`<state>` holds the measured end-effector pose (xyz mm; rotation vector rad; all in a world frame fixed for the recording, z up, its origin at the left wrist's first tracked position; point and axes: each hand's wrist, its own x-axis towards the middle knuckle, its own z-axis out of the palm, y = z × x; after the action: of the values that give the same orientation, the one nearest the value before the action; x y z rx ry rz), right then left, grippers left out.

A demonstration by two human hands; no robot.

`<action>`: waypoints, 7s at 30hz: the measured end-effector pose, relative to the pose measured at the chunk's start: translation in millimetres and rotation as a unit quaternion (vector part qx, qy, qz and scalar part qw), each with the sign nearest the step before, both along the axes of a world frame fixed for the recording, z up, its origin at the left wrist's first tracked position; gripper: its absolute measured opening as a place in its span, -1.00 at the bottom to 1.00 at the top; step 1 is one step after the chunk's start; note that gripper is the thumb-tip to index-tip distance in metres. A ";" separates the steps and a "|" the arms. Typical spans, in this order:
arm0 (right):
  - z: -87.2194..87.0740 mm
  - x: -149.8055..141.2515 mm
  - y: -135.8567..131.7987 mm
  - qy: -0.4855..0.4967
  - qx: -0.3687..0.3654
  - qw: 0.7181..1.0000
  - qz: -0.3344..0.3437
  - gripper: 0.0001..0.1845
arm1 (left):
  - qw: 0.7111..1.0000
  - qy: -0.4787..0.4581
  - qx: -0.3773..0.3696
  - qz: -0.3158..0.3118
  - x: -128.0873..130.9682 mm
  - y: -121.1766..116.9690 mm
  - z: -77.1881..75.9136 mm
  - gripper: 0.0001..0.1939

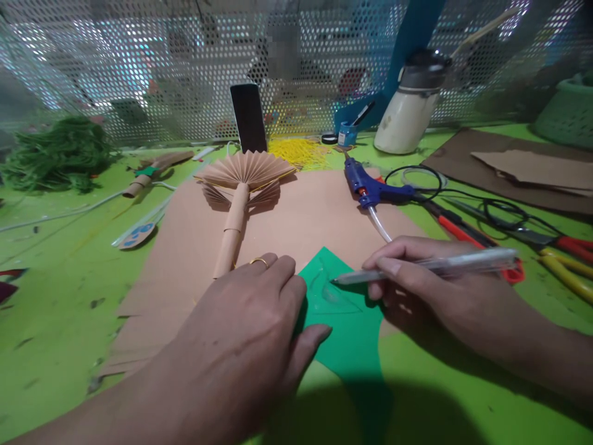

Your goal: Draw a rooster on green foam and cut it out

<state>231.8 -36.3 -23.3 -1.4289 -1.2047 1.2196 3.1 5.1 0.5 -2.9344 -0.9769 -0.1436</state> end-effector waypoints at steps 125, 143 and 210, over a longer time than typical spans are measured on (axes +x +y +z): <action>-1.0 22.1 8.4 0.017 -0.025 0.999 0.044 -0.74 | 1.000 0.015 0.022 -0.010 0.0 2.8 0.8 -0.72; -0.1 19.4 9.3 0.046 -0.026 0.998 0.042 -0.72 | 1.000 0.005 0.011 -0.003 0.4 1.4 1.3 -0.76; 5.8 0.9 3.7 -0.075 0.009 0.997 0.002 -0.67 | 1.000 0.007 0.000 -0.009 -0.2 -0.3 1.2 -0.78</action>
<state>232.7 -32.6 -17.5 -1.5274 -1.3165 1.1177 3.0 4.7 1.6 -2.9415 -0.9498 -0.1244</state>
